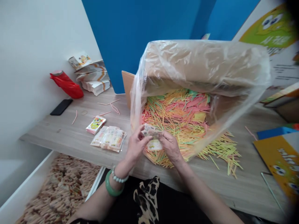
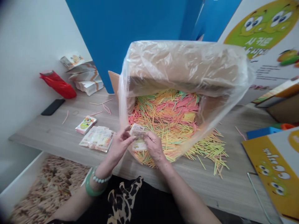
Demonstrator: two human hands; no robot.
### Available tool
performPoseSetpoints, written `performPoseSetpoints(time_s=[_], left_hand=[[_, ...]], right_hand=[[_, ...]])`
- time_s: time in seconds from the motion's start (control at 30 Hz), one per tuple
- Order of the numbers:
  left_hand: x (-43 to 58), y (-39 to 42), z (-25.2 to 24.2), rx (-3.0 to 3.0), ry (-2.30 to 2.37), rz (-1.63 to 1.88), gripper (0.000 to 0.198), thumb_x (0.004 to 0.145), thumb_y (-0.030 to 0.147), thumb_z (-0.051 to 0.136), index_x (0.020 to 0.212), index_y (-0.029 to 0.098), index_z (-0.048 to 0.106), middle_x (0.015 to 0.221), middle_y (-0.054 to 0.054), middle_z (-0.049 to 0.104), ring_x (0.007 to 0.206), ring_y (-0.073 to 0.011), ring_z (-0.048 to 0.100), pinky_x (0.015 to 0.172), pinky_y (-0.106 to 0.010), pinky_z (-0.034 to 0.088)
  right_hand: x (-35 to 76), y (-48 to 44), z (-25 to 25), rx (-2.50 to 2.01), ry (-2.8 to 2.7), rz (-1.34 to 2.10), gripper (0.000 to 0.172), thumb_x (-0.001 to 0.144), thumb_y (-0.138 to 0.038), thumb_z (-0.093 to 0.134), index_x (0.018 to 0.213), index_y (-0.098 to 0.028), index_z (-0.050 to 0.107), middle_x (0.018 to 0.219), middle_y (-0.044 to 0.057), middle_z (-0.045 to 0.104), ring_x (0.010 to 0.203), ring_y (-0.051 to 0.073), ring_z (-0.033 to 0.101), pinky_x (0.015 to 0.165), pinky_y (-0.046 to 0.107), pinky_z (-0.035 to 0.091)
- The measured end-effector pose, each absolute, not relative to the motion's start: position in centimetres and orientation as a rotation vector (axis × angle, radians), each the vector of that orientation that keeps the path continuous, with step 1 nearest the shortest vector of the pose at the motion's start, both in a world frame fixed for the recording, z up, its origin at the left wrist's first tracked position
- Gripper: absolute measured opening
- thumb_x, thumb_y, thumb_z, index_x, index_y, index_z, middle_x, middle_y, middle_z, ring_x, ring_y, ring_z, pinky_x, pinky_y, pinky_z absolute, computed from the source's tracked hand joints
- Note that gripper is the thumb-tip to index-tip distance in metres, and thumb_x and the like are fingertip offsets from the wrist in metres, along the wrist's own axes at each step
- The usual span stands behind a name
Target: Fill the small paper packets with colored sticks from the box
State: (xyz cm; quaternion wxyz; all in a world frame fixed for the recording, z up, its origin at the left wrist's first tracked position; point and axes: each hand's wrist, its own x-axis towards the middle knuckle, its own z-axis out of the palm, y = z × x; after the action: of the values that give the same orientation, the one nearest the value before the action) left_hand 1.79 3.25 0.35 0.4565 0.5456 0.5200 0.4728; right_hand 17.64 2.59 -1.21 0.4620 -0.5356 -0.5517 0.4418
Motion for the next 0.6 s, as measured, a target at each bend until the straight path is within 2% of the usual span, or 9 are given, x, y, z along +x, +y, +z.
performPoseSetpoints(time_s=[0.1, 0.17, 0.23, 0.3, 0.4, 0.5, 0.6], left_hand=[[3.5, 4.3, -0.1, 1.044, 0.952, 1.001, 0.034, 0.070, 0.041, 0.083, 0.091, 0.015, 0.079, 0.083, -0.006, 0.074, 0.077, -0.0186, 0.064, 0.076, -0.033, 0.052], [3.8, 4.7, -0.4, 0.960, 0.891, 0.998, 0.031, 0.069, 0.042, 0.084, 0.081, 0.015, 0.080, 0.084, -0.008, 0.076, 0.078, -0.0187, 0.065, 0.077, -0.032, 0.052], [3.6, 4.8, -0.6, 0.879, 0.948, 1.073, 0.031, 0.067, 0.041, 0.085, 0.083, 0.016, 0.080, 0.085, -0.007, 0.077, 0.078, -0.0176, 0.065, 0.077, -0.031, 0.051], [3.1, 4.8, -0.8, 0.796, 1.029, 1.130, 0.031, 0.064, 0.041, 0.087, 0.082, 0.016, 0.080, 0.082, -0.005, 0.076, 0.075, -0.0156, 0.064, 0.075, -0.029, 0.051], [2.8, 4.7, -0.9, 0.773, 1.083, 1.130, 0.030, 0.065, 0.041, 0.087, 0.076, 0.015, 0.078, 0.075, -0.003, 0.074, 0.070, -0.0130, 0.062, 0.071, -0.027, 0.049], [3.1, 4.5, -0.9, 0.813, 1.073, 1.114, 0.030, 0.066, 0.041, 0.086, 0.076, 0.015, 0.077, 0.074, -0.004, 0.073, 0.071, -0.0130, 0.062, 0.071, -0.027, 0.049], [3.3, 4.4, -0.6, 0.823, 1.065, 1.110, 0.031, 0.067, 0.042, 0.086, 0.078, 0.015, 0.078, 0.077, -0.004, 0.075, 0.073, -0.0139, 0.063, 0.072, -0.028, 0.050]], right_hand=[[18.7, 2.2, -0.9, -1.256, -1.337, 1.183, 0.037, 0.087, -0.057, 0.057, 0.073, -0.023, 0.064, 0.069, -0.001, 0.061, 0.067, 0.017, 0.054, 0.063, 0.029, 0.043], [20.7, 2.5, -0.9, -1.353, -1.437, 1.123, 0.042, 0.090, -0.058, 0.050, 0.070, -0.023, 0.062, 0.066, 0.000, 0.059, 0.065, 0.017, 0.054, 0.063, 0.029, 0.043], [23.7, 3.0, -1.0, -1.565, -1.598, 0.932, 0.043, 0.093, -0.052, 0.041, 0.074, -0.022, 0.065, 0.071, 0.003, 0.062, 0.072, 0.020, 0.058, 0.068, 0.031, 0.045], [26.6, 3.4, -1.1, -1.905, -1.801, 0.580, 0.038, 0.094, -0.042, 0.041, 0.078, -0.020, 0.068, 0.083, 0.007, 0.067, 0.084, 0.023, 0.060, 0.077, 0.034, 0.044], [28.9, 3.9, -1.0, -2.241, -2.064, 0.210, 0.035, 0.092, -0.042, 0.048, 0.094, -0.016, 0.072, 0.100, 0.016, 0.068, 0.097, 0.030, 0.060, 0.083, 0.038, 0.043], [28.8, 4.6, -0.9, -2.267, -2.263, 0.081, 0.035, 0.089, -0.042, 0.055, 0.101, -0.014, 0.071, 0.108, 0.018, 0.066, 0.105, 0.033, 0.058, 0.084, 0.039, 0.041], [28.3, 5.6, -0.8, -2.225, -2.358, 0.142, 0.025, 0.089, -0.033, 0.054, 0.097, -0.016, 0.071, 0.105, 0.014, 0.067, 0.103, 0.030, 0.059, 0.083, 0.037, 0.038]])
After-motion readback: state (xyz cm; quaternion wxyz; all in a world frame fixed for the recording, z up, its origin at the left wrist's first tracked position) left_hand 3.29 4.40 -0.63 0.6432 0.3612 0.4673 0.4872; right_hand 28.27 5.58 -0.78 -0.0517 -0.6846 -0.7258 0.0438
